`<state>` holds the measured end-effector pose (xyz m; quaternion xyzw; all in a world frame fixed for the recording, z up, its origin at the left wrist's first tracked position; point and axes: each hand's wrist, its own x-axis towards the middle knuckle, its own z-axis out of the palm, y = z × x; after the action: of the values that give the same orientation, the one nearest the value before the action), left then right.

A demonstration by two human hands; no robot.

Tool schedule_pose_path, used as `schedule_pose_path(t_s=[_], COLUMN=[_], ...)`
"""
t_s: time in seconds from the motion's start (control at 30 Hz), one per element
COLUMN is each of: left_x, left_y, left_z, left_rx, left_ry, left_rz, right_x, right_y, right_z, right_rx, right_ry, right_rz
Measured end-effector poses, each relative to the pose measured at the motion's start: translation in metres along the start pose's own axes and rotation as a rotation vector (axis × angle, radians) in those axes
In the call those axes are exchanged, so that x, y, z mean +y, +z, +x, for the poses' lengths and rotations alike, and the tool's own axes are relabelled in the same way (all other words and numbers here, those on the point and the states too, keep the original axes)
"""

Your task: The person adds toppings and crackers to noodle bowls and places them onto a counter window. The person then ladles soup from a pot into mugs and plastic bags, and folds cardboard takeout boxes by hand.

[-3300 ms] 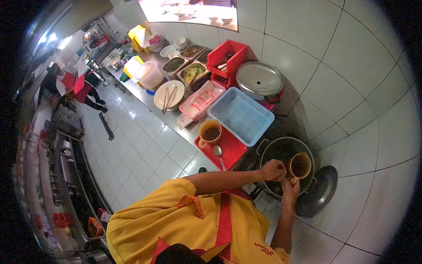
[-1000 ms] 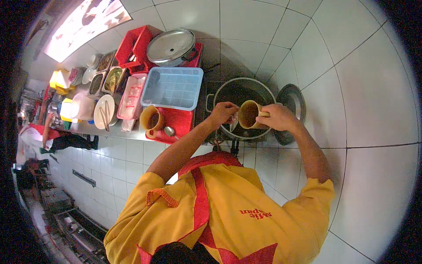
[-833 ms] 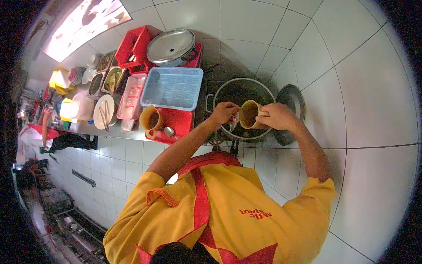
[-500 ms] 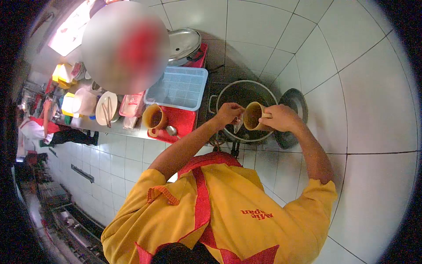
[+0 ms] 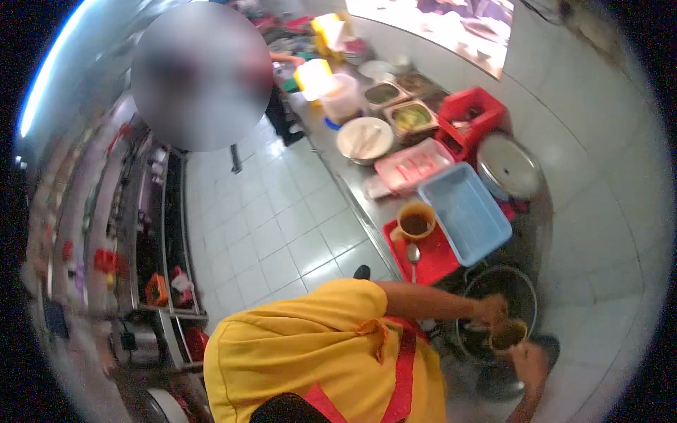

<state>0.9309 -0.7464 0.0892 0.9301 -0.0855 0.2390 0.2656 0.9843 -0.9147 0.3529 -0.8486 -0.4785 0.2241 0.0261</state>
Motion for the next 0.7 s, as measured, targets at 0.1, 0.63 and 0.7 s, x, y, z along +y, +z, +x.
schedule_pose_path(t_s=[0.1, 0.63, 0.7], left_x=[0.020, 0.035, 0.042], left_y=[-0.043, -0.113, -0.118], left_z=[0.008, 0.006, 0.012], left_rx=[-0.076, -0.155, -0.138], left_ry=[0.014, -0.971, -1.017], left_rz=[0.072, -1.138, -1.154], right_x=[0.013, 0.012, 0.020], right_y=[0.004, -0.001, 0.009], right_z=[0.012, -0.002, -0.004], right_rx=[0.002, -0.168, -0.161], right_ry=[-0.099, 0.137, 0.195], right_rz=[0.141, 0.411, 0.577])
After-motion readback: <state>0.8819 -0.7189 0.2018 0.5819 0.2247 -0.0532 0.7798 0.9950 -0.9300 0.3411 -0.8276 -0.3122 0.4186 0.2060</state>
